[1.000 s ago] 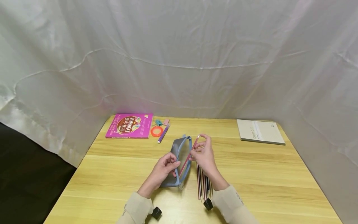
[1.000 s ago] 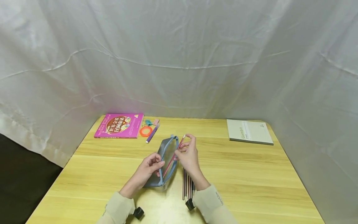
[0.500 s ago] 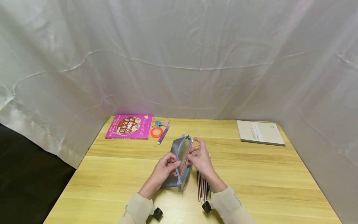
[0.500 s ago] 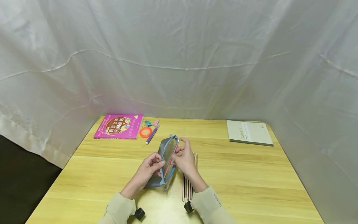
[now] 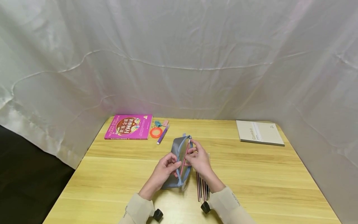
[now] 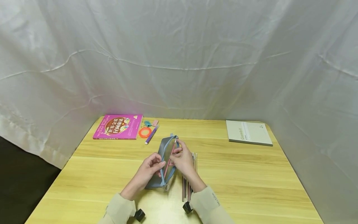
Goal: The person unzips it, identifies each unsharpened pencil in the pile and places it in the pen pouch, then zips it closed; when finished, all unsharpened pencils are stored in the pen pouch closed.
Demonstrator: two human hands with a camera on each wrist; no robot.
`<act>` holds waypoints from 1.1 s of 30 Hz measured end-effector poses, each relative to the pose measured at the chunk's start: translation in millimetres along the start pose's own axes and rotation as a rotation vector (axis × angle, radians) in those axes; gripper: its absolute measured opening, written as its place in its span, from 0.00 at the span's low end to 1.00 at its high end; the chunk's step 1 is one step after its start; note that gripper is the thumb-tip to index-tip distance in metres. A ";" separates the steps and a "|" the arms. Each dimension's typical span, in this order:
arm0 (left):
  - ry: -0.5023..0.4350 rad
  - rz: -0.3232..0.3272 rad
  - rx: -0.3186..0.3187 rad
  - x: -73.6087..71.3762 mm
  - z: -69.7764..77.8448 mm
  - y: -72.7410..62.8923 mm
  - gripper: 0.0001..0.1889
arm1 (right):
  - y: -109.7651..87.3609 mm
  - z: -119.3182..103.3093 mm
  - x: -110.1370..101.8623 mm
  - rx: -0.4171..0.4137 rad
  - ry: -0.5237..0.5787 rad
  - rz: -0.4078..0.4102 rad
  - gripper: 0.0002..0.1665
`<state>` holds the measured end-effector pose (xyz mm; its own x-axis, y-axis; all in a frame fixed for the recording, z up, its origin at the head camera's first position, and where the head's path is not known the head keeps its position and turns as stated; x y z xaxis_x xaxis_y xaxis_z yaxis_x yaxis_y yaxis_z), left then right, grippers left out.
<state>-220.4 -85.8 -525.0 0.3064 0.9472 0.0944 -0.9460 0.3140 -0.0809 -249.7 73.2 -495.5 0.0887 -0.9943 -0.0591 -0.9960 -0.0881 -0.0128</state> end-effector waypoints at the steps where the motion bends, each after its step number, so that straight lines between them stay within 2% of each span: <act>1: -0.001 -0.001 0.000 0.1 0.2 0.0 0.15 | 0.2 0.2 -0.4 0.000 0.000 0.004 0.48; 14: 0.008 -0.016 0.018 0.4 3.8 -1.7 0.14 | -0.8 -1.5 0.4 0.010 -0.008 0.026 0.48; 22: 0.006 -0.022 0.015 1.5 2.2 -3.6 0.14 | -2.9 3.4 -1.3 0.026 -0.041 0.042 0.42; 33: 0.003 -0.012 0.018 -1.1 3.5 -3.8 0.14 | -4.6 2.6 -3.2 0.016 -0.018 -0.005 0.38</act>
<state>-217.5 -88.3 -521.4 0.3181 0.9435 0.0927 -0.9439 0.3243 -0.0617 -245.4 76.9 -497.8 0.0938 -0.9926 -0.0767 -0.9954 -0.0919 -0.0288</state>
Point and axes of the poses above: each hand's wrist, its own y-axis towards the middle knuckle, its own x-axis out of the palm, z = x × y, the point moved 6 cm from there along y, towards the middle knuckle, and after that the axes turned 3 degrees about -x, right-handed, at the moved point
